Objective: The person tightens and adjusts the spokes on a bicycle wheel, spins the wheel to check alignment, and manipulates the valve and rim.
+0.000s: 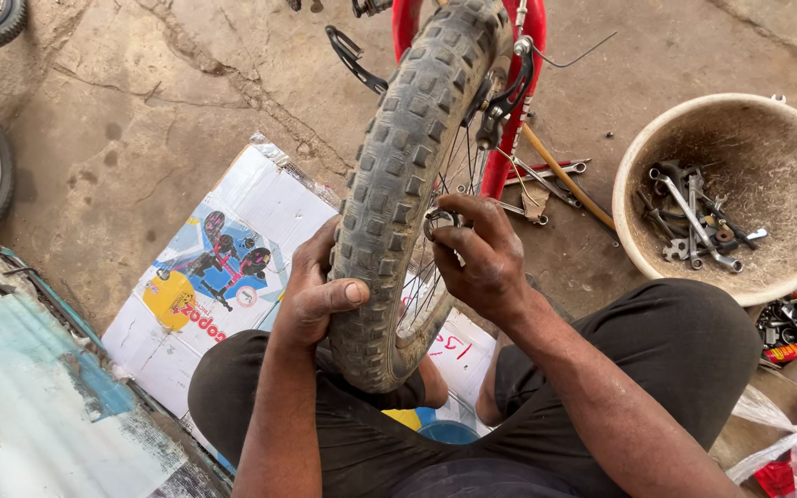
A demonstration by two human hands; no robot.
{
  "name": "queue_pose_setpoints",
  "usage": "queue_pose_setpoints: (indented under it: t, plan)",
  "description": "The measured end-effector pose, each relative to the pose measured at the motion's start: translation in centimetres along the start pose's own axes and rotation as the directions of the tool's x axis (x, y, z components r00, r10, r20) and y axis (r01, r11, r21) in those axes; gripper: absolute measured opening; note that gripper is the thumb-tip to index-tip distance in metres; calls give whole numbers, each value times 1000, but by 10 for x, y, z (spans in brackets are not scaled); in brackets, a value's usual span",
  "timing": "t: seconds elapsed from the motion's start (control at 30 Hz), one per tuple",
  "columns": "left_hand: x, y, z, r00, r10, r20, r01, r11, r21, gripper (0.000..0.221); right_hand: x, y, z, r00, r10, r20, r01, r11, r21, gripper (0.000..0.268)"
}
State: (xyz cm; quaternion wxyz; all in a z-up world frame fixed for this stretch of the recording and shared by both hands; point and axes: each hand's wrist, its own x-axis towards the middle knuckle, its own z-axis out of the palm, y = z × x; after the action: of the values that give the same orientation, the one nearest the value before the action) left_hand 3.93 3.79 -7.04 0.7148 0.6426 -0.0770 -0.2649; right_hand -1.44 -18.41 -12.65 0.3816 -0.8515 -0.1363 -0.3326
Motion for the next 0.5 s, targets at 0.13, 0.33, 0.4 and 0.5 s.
queue_pose_setpoints:
  t: [0.13,0.33,0.4,0.5]
  plan:
    - [0,1,-1,999,23,30,-23,999,-29,104,4,-4,0,998,-64,-13,64,997,-38,31]
    - [0,-2,-2,1000,-4,8,4,1000,20,102,-3,2,5,972,181,152,-211,954,214,23]
    - [0,-1,-2,1000,7,10,-7,1000,3,102,-5,11,13,944,270,188,-320,887,333,23]
    - [0,1,-1,1000,3,18,-3,1000,-6,104,-7,21,21,931,296,213,-364,795,486,24]
